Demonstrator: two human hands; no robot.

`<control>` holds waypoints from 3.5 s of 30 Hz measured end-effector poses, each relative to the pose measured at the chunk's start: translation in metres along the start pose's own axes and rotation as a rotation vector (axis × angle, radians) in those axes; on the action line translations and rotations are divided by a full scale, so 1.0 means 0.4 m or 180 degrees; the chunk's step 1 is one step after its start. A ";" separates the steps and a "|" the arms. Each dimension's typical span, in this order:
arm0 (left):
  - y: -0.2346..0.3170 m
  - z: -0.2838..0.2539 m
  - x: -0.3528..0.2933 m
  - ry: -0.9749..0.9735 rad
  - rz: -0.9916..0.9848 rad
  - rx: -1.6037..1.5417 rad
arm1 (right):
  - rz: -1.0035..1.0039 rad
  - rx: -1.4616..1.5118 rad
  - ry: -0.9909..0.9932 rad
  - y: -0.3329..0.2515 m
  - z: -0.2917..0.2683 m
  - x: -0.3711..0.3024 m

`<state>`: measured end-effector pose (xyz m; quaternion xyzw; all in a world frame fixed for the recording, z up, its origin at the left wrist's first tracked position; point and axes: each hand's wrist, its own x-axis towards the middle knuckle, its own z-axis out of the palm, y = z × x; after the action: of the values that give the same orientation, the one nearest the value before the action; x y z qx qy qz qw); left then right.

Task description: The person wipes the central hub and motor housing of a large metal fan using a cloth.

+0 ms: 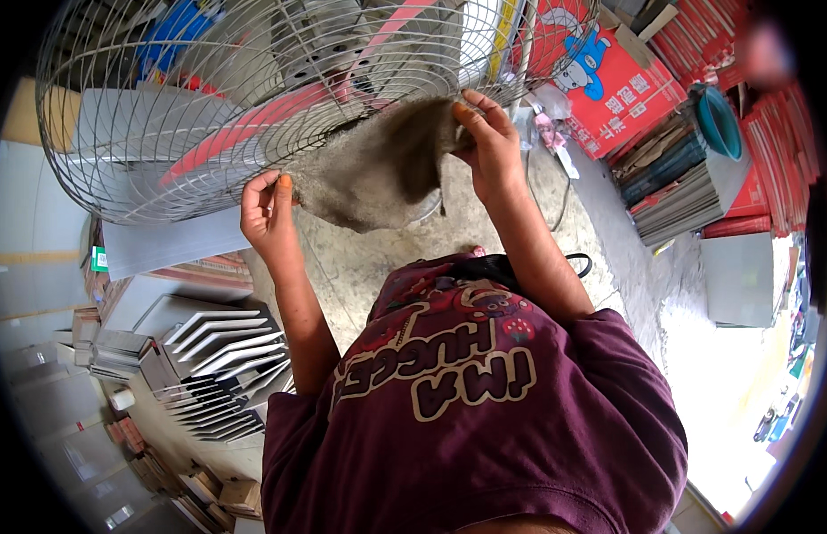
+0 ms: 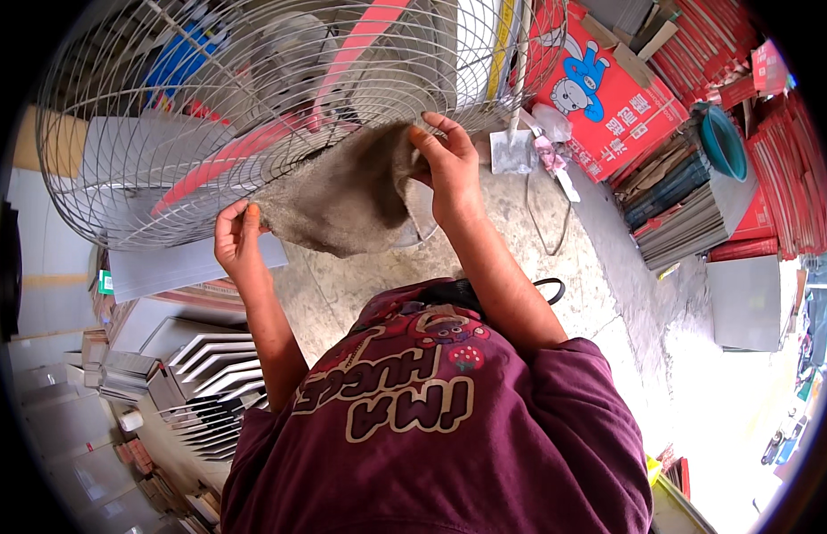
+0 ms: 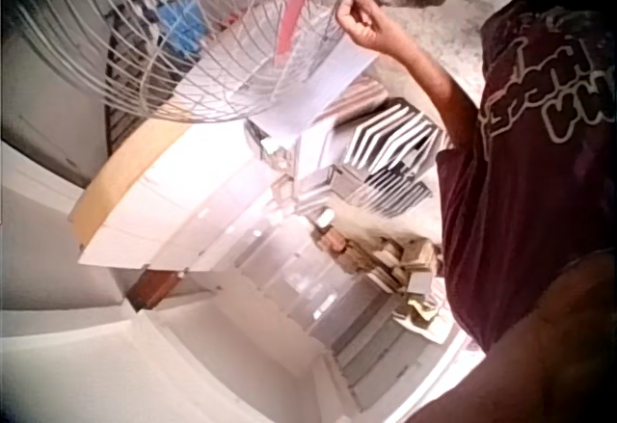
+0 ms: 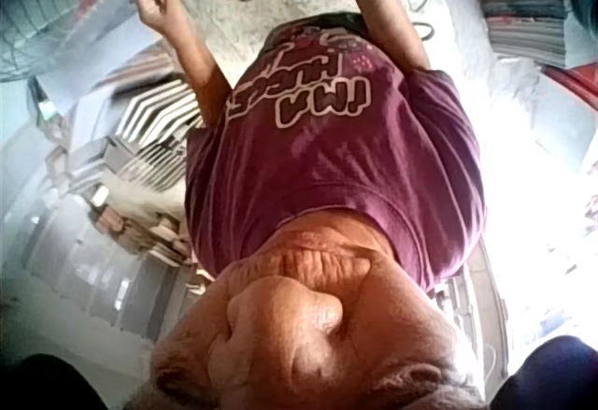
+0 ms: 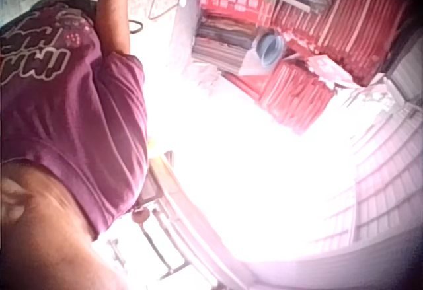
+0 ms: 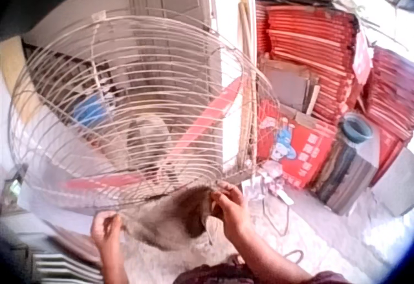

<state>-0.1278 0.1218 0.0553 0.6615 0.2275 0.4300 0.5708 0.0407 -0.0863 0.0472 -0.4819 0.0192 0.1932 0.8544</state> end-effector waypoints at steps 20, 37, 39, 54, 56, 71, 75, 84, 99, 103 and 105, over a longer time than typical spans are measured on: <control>0.042 -0.019 0.013 0.0475 -0.0545 -0.1235 | -0.0172 0.0628 -0.0811 0.017 0.084 -0.010; 0.057 0.166 0.000 -0.0136 0.1451 0.0567 | -0.3547 -0.2560 -0.0907 0.032 0.210 -0.041; 0.060 0.178 0.003 -0.0216 0.1754 0.1057 | -0.3729 -0.2842 -0.0862 0.031 0.212 -0.047; 0.044 0.139 -0.017 -0.0145 0.1648 0.1158 | -0.3018 -0.3306 -0.0671 0.024 0.152 -0.057; 0.045 0.142 -0.015 -0.0226 0.1706 0.1257 | -0.3059 -0.3183 -0.0670 0.026 0.159 -0.058; 0.044 0.172 0.001 -0.0582 0.2037 0.1415 | -0.3655 -0.3107 -0.1212 0.032 0.204 -0.058; 0.032 0.163 -0.008 -0.0444 0.2025 0.1326 | -0.3467 -0.3224 -0.1075 0.040 0.192 -0.069; 0.031 0.139 -0.037 -0.0243 0.1357 0.0569 | -0.3074 -0.2968 -0.0844 0.037 0.138 -0.064; 0.091 0.176 -0.001 -0.0433 0.2196 0.1339 | -0.3754 -0.3005 -0.1208 0.010 0.217 -0.073; 0.080 0.173 -0.002 -0.0519 0.2159 0.1317 | -0.3779 -0.3081 -0.1189 0.007 0.210 -0.072; 0.075 0.171 -0.001 -0.0515 0.2187 0.1385 | -0.3774 -0.3130 -0.1240 0.002 0.212 -0.073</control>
<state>-0.0772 0.0759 0.0851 0.8358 0.0335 0.4840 0.2571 0.0005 -0.0245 0.0982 -0.6914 -0.4779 -0.2267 0.4922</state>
